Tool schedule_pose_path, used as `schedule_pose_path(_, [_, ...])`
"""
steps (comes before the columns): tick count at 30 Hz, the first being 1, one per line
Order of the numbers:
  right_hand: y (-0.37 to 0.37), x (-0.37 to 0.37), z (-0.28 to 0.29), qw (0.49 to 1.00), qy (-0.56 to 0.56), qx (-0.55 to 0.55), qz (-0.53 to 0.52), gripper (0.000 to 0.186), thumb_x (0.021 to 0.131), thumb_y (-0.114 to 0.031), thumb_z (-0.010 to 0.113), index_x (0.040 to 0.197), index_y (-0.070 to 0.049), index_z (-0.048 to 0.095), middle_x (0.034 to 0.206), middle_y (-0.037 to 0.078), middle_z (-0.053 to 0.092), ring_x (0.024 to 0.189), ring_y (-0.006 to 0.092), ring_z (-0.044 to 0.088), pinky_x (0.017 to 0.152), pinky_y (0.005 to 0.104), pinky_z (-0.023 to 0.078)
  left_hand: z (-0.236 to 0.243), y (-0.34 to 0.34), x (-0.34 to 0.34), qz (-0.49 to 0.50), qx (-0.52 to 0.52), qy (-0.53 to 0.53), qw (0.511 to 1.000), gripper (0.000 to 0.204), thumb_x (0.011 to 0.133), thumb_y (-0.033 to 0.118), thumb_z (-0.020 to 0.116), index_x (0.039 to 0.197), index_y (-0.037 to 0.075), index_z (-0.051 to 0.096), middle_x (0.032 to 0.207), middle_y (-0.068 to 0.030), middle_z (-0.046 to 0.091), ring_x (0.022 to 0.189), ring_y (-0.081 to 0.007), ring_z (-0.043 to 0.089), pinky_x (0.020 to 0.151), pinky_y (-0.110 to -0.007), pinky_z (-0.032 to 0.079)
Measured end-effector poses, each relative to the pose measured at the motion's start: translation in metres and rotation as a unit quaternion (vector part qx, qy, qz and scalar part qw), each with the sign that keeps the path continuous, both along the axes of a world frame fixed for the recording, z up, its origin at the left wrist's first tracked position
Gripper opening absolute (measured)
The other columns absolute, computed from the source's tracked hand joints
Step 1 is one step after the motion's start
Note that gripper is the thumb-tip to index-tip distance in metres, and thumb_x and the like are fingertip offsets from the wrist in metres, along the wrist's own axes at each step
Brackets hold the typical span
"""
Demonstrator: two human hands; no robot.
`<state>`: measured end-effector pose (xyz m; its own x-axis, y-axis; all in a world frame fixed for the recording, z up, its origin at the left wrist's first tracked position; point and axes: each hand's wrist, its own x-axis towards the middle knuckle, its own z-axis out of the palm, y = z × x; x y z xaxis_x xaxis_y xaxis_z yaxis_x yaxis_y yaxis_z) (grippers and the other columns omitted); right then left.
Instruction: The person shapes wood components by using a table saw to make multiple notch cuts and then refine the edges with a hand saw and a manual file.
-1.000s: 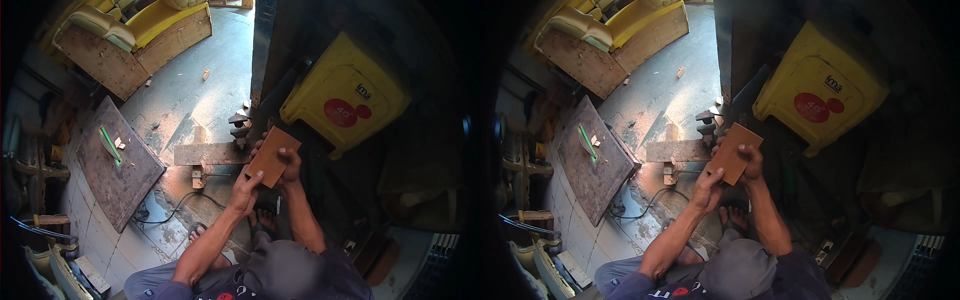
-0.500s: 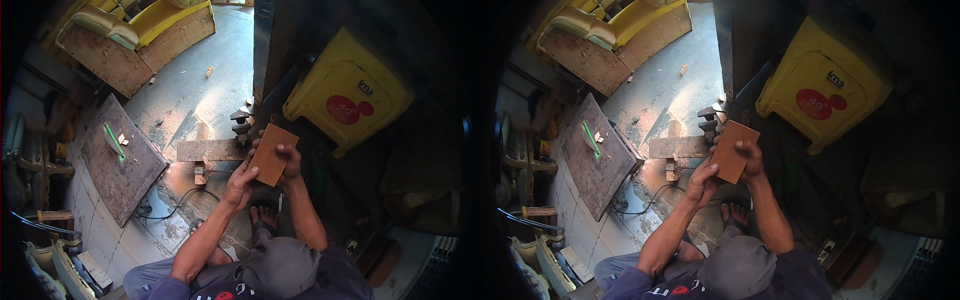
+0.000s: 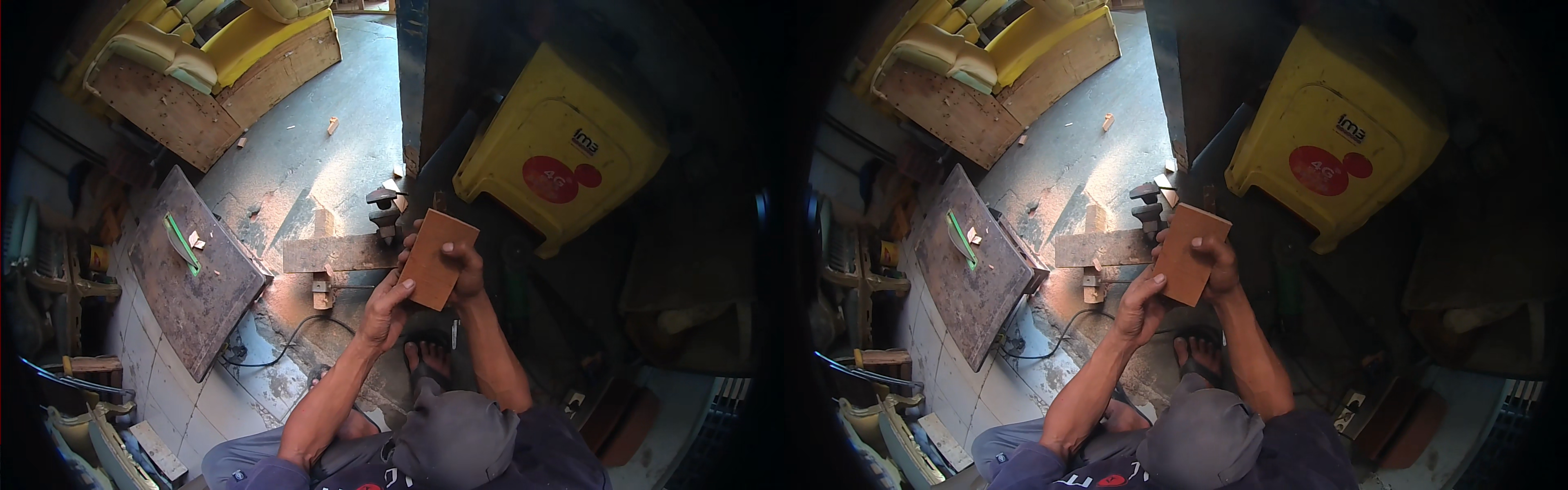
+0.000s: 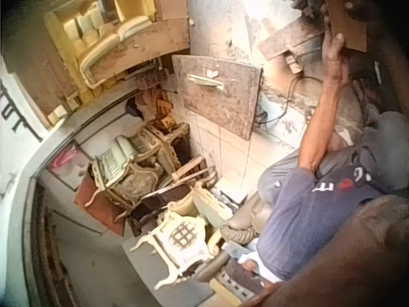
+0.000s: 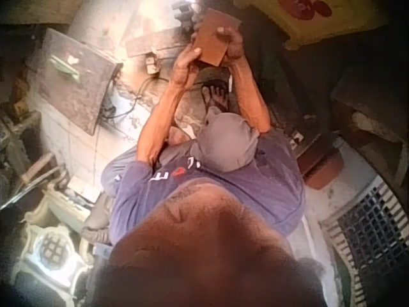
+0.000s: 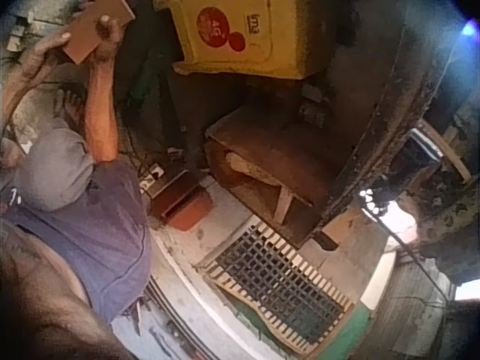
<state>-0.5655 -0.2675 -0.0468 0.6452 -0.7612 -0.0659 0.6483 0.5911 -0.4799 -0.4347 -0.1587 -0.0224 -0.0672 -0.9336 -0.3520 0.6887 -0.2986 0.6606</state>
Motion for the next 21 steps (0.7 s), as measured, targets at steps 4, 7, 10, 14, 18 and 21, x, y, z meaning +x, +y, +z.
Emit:
schedule_pose_path(4, [0.000, 0.001, 0.001, 1.000, -0.008, 0.002, 0.001, 0.067, 0.082, -0.026, 0.062, 0.140, 0.003, 0.045, 0.117, 0.024, 0.065, 0.104, 0.0375, 0.070, 0.095, 0.0518, 0.058, -0.002, -0.001, 0.001, -0.002, 0.001, 0.002, 1.000, 0.068, 0.096, 0.030, 0.062, 0.153, 0.001, 0.038, 0.142, -0.0106, 0.054, 0.130, -0.0212, 0.054, 0.109, -0.043, 0.043])
schedule_pose_path(7, [0.000, 0.000, 0.001, 1.000, -0.005, -0.002, 0.003, 0.068, 0.083, -0.027, 0.062, 0.141, 0.003, 0.045, 0.118, 0.024, 0.065, 0.105, 0.0376, 0.069, 0.095, 0.0517, 0.058, -0.002, -0.001, 0.001, 0.001, 0.001, 0.006, 1.000, 0.069, 0.096, 0.030, 0.062, 0.153, 0.001, 0.037, 0.142, -0.0107, 0.054, 0.130, -0.0213, 0.054, 0.109, -0.043, 0.043])
schedule_pose_path(10, [0.000, 0.001, -0.001, 1.000, -0.012, 0.002, 0.005, 0.068, 0.083, -0.027, 0.062, 0.142, 0.003, 0.045, 0.119, 0.025, 0.064, 0.106, 0.0380, 0.069, 0.095, 0.0516, 0.058, -0.001, -0.002, 0.000, 0.002, -0.003, 0.007, 1.000, 0.069, 0.096, 0.030, 0.062, 0.154, 0.001, 0.036, 0.143, -0.0110, 0.053, 0.131, -0.0213, 0.053, 0.110, -0.042, 0.043])
schedule_pose_path(14, [0.003, 0.005, 0.001, 1.000, -0.003, 0.003, -0.009, 0.065, 0.086, -0.027, 0.065, 0.141, 0.003, 0.046, 0.123, 0.024, 0.064, 0.109, 0.0366, 0.069, 0.095, 0.0510, 0.058, -0.005, 0.001, 0.003, 0.029, -0.001, -0.001, 1.000, 0.057, 0.098, 0.031, 0.064, 0.143, 0.001, 0.045, 0.134, -0.0097, 0.057, 0.124, -0.0191, 0.055, 0.107, -0.040, 0.044])
schedule_pose_path(18, [0.001, -0.006, -0.016, 0.986, 0.147, -0.047, -0.070, 0.061, 0.094, -0.028, 0.069, 0.143, 0.002, 0.048, 0.127, 0.019, 0.064, 0.112, 0.0316, 0.068, 0.094, 0.0489, 0.058, -0.010, -0.004, 0.022, 0.055, -0.022, -0.135, 0.989, 0.044, 0.098, 0.035, 0.068, 0.125, 0.002, 0.056, 0.117, -0.0076, 0.062, 0.113, -0.0147, 0.056, 0.103, -0.033, 0.045])
schedule_pose_path(21, [0.005, -0.018, 0.008, 0.967, 0.243, -0.052, -0.052, 0.060, 0.095, -0.024, 0.073, 0.144, 0.001, 0.049, 0.129, 0.016, 0.063, 0.118, 0.0240, 0.066, 0.099, 0.0416, 0.055, 0.000, -0.022, 0.068, 0.045, -0.064, -0.287, 0.955, 0.046, 0.097, 0.038, 0.071, 0.123, 0.001, 0.059, 0.110, -0.0087, 0.062, 0.105, -0.0168, 0.059, 0.095, -0.031, 0.048])
